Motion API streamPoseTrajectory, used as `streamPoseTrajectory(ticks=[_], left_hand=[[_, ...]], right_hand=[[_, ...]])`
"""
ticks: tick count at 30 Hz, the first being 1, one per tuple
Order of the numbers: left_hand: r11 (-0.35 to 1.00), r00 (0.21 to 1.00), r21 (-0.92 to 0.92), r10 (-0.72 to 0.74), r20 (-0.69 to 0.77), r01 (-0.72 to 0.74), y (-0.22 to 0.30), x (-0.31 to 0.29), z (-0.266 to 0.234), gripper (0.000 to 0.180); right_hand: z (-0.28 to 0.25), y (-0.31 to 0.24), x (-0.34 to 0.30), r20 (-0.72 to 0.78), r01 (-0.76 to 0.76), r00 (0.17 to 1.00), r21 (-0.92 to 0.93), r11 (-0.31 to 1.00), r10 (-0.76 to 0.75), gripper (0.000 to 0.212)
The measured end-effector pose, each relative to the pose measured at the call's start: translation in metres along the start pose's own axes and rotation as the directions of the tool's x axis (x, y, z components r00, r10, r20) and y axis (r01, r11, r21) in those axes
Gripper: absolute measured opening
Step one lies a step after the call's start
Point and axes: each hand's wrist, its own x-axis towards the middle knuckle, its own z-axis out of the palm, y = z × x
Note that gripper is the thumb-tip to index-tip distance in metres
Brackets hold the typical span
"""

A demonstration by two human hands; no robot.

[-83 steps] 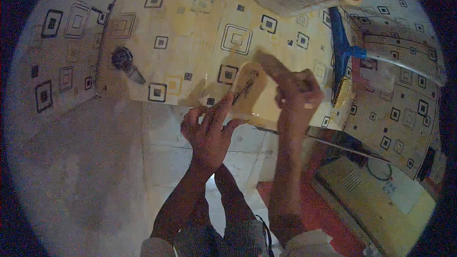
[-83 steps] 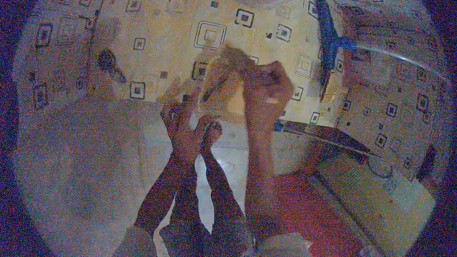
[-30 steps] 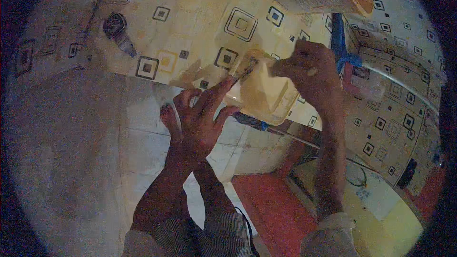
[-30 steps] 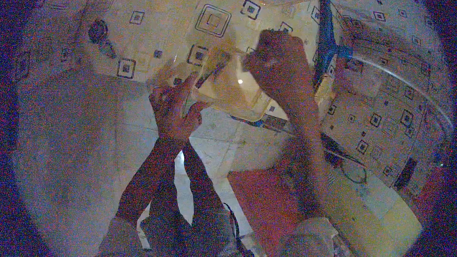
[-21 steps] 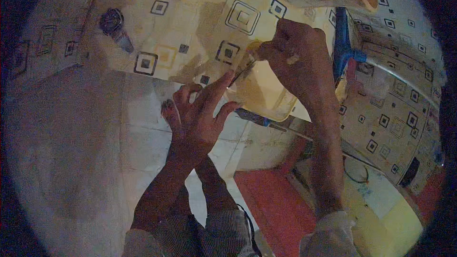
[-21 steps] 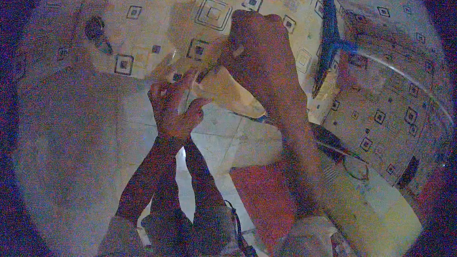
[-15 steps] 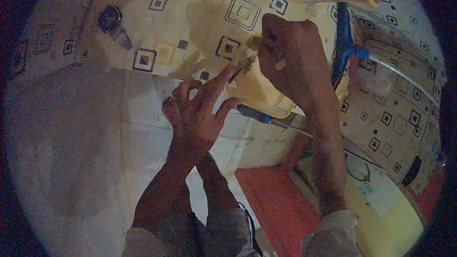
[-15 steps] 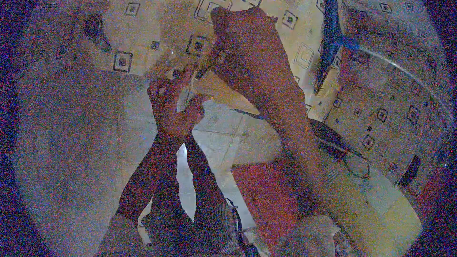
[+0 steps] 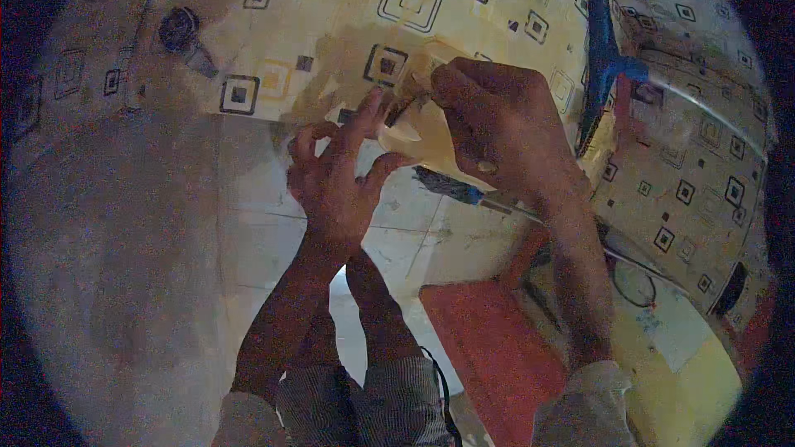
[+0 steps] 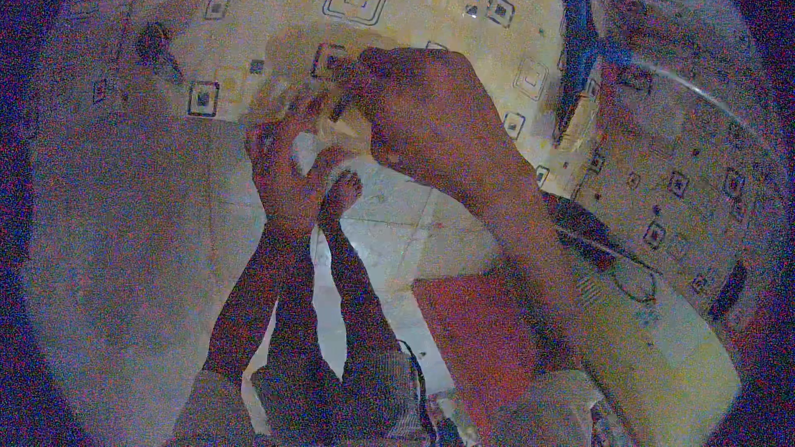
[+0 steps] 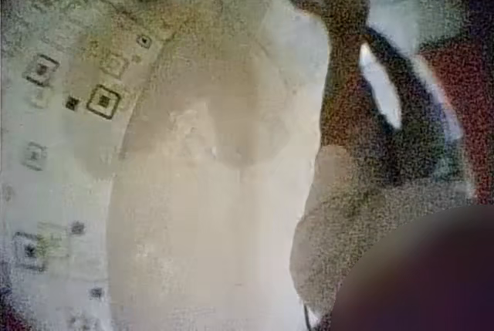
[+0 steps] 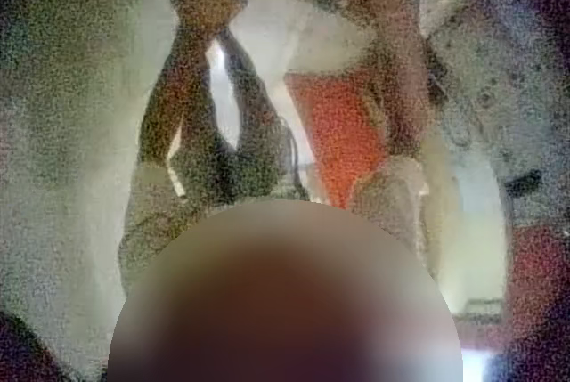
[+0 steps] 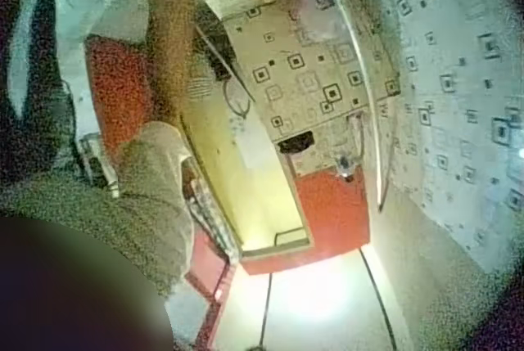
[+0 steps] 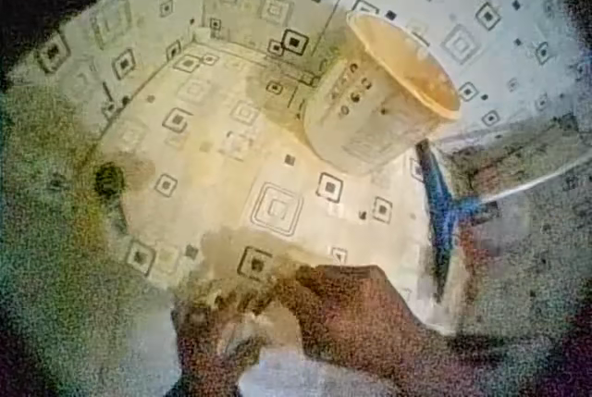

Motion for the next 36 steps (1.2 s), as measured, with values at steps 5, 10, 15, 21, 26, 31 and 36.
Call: streamPoseTrajectory(ticks=[5,10,15,21,26,31,36], left_hand=[[0.999,0.999,0.023,0.042,-0.005,-0.042,-0.002,0.001,0.001,0.077],[0.972,1.000,-0.235,0.002,-0.029,-0.009,0.003,0.003,0.005,0.080],[0.985,0.998,-0.163,0.060,-0.017,-0.062,-0.002,0.004,0.003,0.081],[0.986,0.999,-0.163,0.031,-0.015,-0.033,0.001,0.003,0.001,0.083],[0.998,1.000,-0.051,-0.025,-0.009,0.025,0.000,0.001,-0.001,0.081],[0.994,0.998,-0.105,0.037,-0.046,-0.041,0.000,0.003,0.001,0.081],[0.998,0.999,-0.056,0.037,0.019,-0.036,0.003,0.005,-0.006,0.081]], right_hand=[[0.001,-0.005,-0.008,0.010,0.039,0.999,-0.015,0.999,-0.039,0.039],[0.006,0.004,-0.014,-0.007,0.151,0.988,-0.122,0.981,-0.153,0.045],[0.006,0.002,-0.015,0.050,0.114,0.993,-0.117,0.987,-0.109,0.043],[0.014,-0.002,-0.015,-0.028,0.209,0.977,-0.072,0.975,-0.212,0.042],[0.012,0.002,-0.018,0.138,0.072,0.988,-0.028,0.997,-0.067,0.039],[0.009,0.017,-0.032,0.052,0.123,0.990,0.104,0.987,-0.129,0.039],[0.004,0.033,-0.051,-0.107,0.000,0.994,0.313,0.950,0.035,0.023]])
